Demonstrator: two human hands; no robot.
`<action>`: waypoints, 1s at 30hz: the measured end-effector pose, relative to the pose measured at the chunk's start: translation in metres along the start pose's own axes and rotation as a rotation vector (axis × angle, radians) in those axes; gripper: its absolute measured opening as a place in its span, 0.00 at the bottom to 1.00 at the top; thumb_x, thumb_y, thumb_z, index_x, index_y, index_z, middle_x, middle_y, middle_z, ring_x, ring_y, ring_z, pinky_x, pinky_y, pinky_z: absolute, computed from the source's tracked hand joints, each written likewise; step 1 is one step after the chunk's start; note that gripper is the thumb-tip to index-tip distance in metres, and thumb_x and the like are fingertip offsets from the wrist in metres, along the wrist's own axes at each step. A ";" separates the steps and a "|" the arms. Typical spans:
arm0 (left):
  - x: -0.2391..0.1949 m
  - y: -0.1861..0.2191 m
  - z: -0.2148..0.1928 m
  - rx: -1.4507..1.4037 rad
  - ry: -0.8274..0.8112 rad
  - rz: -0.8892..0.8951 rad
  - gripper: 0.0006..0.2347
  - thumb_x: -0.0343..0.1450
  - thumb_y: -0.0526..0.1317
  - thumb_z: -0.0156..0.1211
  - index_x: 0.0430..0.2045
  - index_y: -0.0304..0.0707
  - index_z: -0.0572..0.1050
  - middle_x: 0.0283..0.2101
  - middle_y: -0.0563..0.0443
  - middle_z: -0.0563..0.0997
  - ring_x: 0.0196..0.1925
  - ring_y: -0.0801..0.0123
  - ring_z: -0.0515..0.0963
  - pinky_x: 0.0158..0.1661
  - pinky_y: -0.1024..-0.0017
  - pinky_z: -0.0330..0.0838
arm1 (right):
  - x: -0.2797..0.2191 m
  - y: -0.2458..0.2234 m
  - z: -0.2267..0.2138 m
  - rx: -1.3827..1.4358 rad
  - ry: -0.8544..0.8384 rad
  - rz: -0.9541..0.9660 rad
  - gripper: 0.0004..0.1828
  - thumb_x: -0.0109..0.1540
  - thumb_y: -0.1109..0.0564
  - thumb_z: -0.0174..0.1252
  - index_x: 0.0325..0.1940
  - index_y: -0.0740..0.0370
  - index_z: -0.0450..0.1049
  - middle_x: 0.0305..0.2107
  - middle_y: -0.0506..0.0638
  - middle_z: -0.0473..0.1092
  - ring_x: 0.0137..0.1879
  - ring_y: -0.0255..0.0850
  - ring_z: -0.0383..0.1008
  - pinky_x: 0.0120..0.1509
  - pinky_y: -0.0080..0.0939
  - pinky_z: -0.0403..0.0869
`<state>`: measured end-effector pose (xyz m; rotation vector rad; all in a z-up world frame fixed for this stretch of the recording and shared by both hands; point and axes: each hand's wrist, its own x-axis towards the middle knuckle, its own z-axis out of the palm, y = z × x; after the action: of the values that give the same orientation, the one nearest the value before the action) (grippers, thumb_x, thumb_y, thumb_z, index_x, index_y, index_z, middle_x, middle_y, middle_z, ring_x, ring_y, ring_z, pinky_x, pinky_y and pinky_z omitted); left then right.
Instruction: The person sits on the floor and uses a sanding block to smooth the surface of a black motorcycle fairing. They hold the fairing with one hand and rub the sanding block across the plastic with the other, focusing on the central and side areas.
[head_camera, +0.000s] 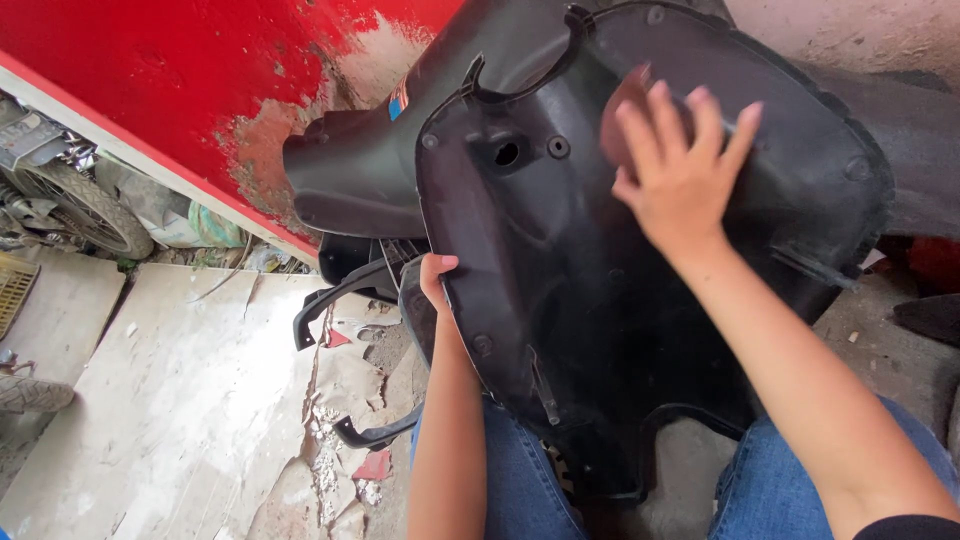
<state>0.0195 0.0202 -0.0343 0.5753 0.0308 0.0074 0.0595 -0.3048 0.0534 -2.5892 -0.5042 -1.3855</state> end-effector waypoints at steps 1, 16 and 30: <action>0.003 0.000 -0.008 0.000 0.001 0.002 0.23 0.59 0.40 0.51 0.48 0.28 0.75 0.48 0.39 0.79 0.49 0.52 0.77 0.53 0.62 0.73 | 0.008 0.004 -0.006 0.002 0.000 -0.001 0.41 0.52 0.49 0.73 0.69 0.53 0.71 0.68 0.55 0.65 0.74 0.62 0.59 0.76 0.82 0.47; 0.004 0.000 -0.010 0.000 -0.004 0.010 0.23 0.59 0.39 0.52 0.48 0.27 0.75 0.47 0.37 0.79 0.49 0.50 0.78 0.53 0.60 0.74 | -0.008 0.004 -0.001 -0.040 0.042 0.039 0.36 0.53 0.55 0.68 0.66 0.51 0.71 0.71 0.51 0.65 0.76 0.62 0.55 0.77 0.79 0.44; 0.000 0.001 0.006 0.006 0.028 -0.009 0.25 0.58 0.41 0.52 0.50 0.28 0.73 0.48 0.38 0.79 0.50 0.50 0.77 0.54 0.61 0.73 | -0.060 0.012 -0.021 -0.091 -0.129 -0.015 0.42 0.57 0.48 0.73 0.75 0.42 0.67 0.71 0.51 0.64 0.77 0.61 0.56 0.79 0.84 0.44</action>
<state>0.0193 0.0183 -0.0289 0.5815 0.0608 0.0068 0.0169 -0.3350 0.0155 -2.7666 -0.4905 -1.2798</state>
